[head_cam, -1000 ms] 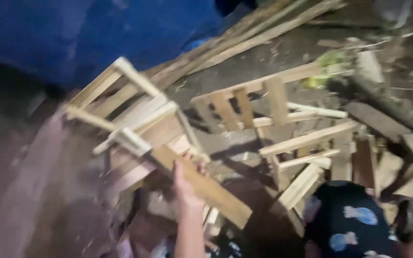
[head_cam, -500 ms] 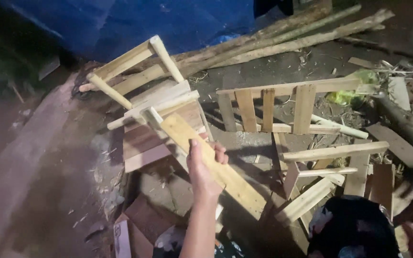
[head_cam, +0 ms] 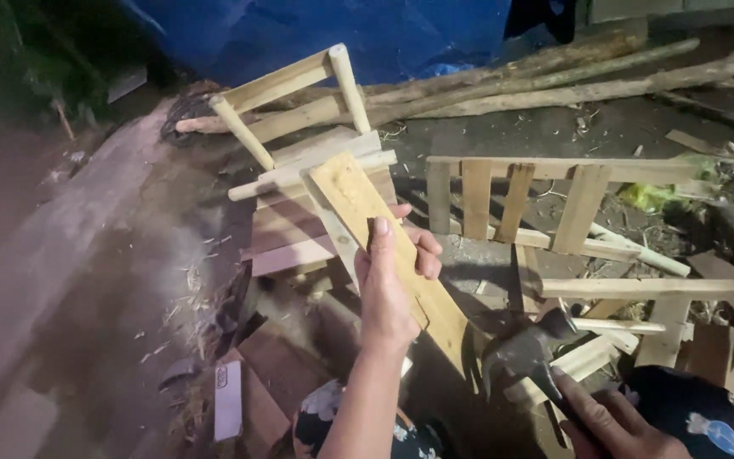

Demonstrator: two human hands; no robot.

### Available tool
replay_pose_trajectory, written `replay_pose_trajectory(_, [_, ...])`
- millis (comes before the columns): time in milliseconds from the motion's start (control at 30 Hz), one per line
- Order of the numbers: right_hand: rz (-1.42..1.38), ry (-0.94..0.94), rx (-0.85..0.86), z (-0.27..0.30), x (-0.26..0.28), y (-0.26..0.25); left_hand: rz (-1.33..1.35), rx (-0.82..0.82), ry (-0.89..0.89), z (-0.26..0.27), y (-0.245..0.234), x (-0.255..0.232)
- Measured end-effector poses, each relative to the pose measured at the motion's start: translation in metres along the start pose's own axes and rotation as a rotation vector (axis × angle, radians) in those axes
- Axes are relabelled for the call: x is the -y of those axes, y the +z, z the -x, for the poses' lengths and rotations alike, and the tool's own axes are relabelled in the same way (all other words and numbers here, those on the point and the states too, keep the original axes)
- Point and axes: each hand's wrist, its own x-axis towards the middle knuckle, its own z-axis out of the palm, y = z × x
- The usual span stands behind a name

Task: The person kneels on the ground at night among scrap wood and assembles small wooden chair frames. They pick up wooden slats, position them against the chair frames, sand a wood block, and use a hammer to drive pieces together while fitting slats into the frames.

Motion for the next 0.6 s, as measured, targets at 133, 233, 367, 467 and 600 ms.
replay_pose_trajectory(133, [0.119,-0.114,0.023,-0.005,0.001,-0.008,-0.034,-0.04,0.016,0.002,-0.005,0.003])
replay_pose_trajectory(233, [0.137,-0.17,-0.015,-0.01,0.006,-0.015,-0.038,-0.047,0.029,0.001,-0.009,0.005])
replay_pose_trajectory(367, [0.159,-0.314,-0.031,-0.014,0.008,-0.025,-0.136,-0.055,0.048,0.003,-0.009,0.002])
replay_pose_trajectory(467, [0.269,-0.225,-0.072,-0.011,0.016,-0.017,-0.001,-0.001,0.049,0.001,-0.024,0.012])
replay_pose_trajectory(600, [0.283,-0.106,0.063,-0.014,0.028,-0.019,-0.035,-0.044,0.045,-0.003,-0.025,0.005])
